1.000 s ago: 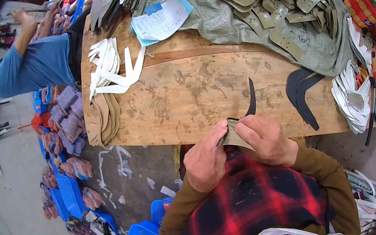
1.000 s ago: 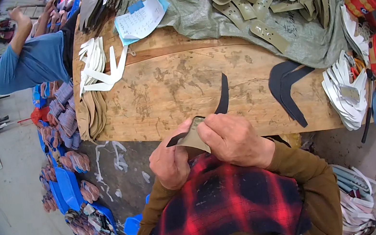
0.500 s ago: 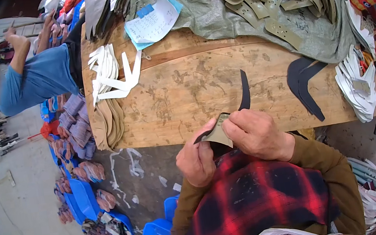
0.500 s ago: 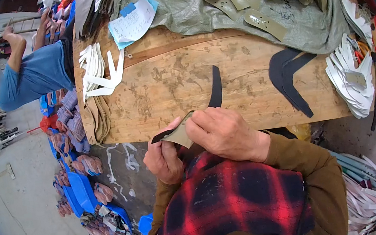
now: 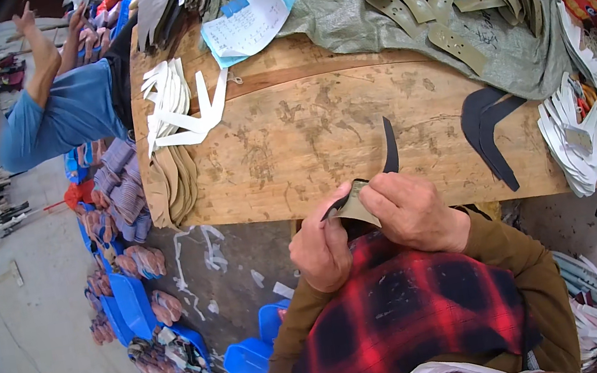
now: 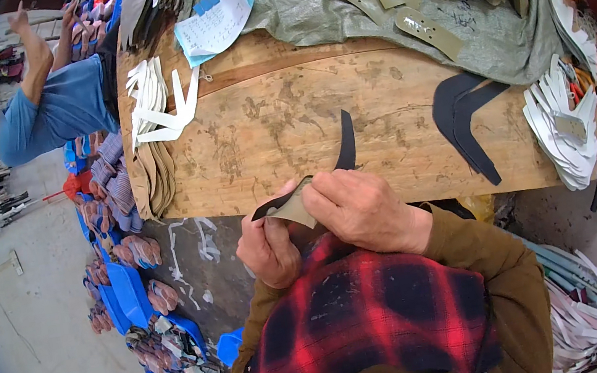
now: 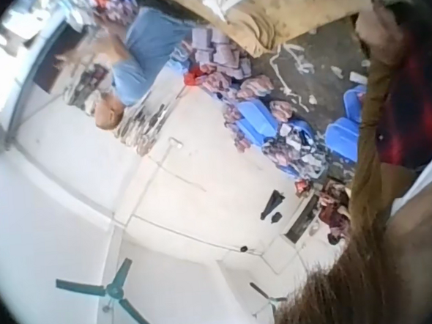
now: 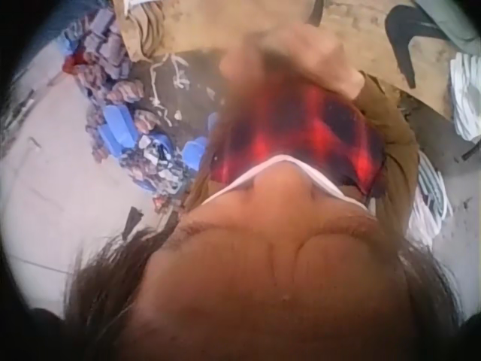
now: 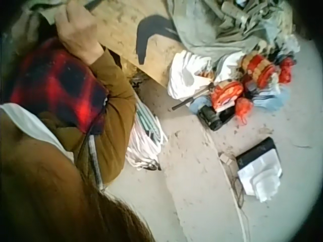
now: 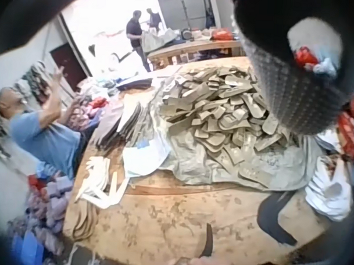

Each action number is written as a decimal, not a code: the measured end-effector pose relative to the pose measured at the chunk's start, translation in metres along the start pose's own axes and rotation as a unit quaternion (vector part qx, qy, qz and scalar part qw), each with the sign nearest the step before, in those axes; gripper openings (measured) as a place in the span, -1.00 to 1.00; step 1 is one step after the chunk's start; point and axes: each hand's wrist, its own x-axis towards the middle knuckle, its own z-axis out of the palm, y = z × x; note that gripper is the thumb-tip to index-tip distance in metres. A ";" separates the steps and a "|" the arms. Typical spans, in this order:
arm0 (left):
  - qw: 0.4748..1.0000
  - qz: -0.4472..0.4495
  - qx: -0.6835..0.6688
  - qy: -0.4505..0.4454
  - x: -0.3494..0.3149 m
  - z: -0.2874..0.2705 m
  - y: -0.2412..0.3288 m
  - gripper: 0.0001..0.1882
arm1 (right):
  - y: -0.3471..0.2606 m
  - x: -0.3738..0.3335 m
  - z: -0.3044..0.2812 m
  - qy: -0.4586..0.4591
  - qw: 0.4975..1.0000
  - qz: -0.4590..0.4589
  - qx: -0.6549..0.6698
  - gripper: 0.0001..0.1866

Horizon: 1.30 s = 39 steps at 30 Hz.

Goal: The person assembles shoe components by hand, repeatedly picking up a beige sole piece and a black strap, aligning them, and pressing them together. The person places the finished assemblies into a yellow plastic bag on the table.

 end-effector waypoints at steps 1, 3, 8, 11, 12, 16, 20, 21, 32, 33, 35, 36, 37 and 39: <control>1.000 0.025 -0.007 0.011 0.000 0.001 -0.003 -0.77 | 0.000 0.000 0.002 0.004 1.000 0.002 0.001 -0.76; 0.999 0.049 0.011 0.005 0.003 0.001 -0.002 -0.78 | -0.001 -0.001 0.004 0.013 1.000 0.008 0.002 -0.76; 0.996 0.080 0.027 -0.014 0.003 0.000 -0.008 -0.78 | -0.003 -0.001 0.006 0.005 1.000 0.027 -0.003 -0.74; 0.995 0.092 0.030 -0.004 -0.001 0.004 -0.016 -0.79 | -0.005 -0.003 0.007 -0.013 0.999 0.051 0.012 -0.74; 0.994 0.098 0.039 -0.005 0.000 0.005 -0.018 -0.78 | -0.005 -0.002 0.007 -0.020 0.998 0.060 0.020 -0.74; 0.945 -0.175 -0.276 -0.030 0.001 0.004 -0.012 -0.68 | -0.003 0.005 -0.003 -0.044 0.965 0.146 0.212 -0.73; 0.678 -0.357 -0.642 -0.037 0.020 0.003 -0.010 -0.67 | -0.006 0.015 -0.012 -0.051 0.925 0.184 0.330 -0.64; 0.719 -0.335 -0.607 -0.038 0.018 0.005 -0.012 -0.68 | -0.008 0.016 -0.012 -0.044 0.915 0.193 0.351 -0.61; 0.997 0.004 -0.050 0.056 0.017 0.008 -0.010 -0.83 | -0.018 0.012 -0.011 -0.064 0.931 0.183 0.309 -0.56; 0.997 0.005 -0.060 0.038 0.019 0.006 -0.010 -0.83 | -0.018 0.012 -0.011 -0.058 0.941 0.176 0.284 -0.56; 0.997 0.007 -0.081 0.001 0.025 0.000 -0.011 -0.84 | -0.014 0.009 -0.010 -0.068 0.935 0.187 0.292 -0.56; 0.986 -0.047 -0.159 -0.018 0.029 -0.004 -0.009 -0.85 | -0.013 0.008 -0.010 -0.074 0.932 0.191 0.299 -0.56; 0.966 -0.100 -0.236 -0.037 0.035 -0.008 -0.006 -0.85 | -0.013 0.009 -0.010 -0.078 0.929 0.186 0.309 -0.58; 0.935 -0.151 -0.311 -0.076 0.047 -0.013 -0.001 -0.81 | -0.014 0.010 -0.012 -0.084 0.924 0.178 0.329 -0.60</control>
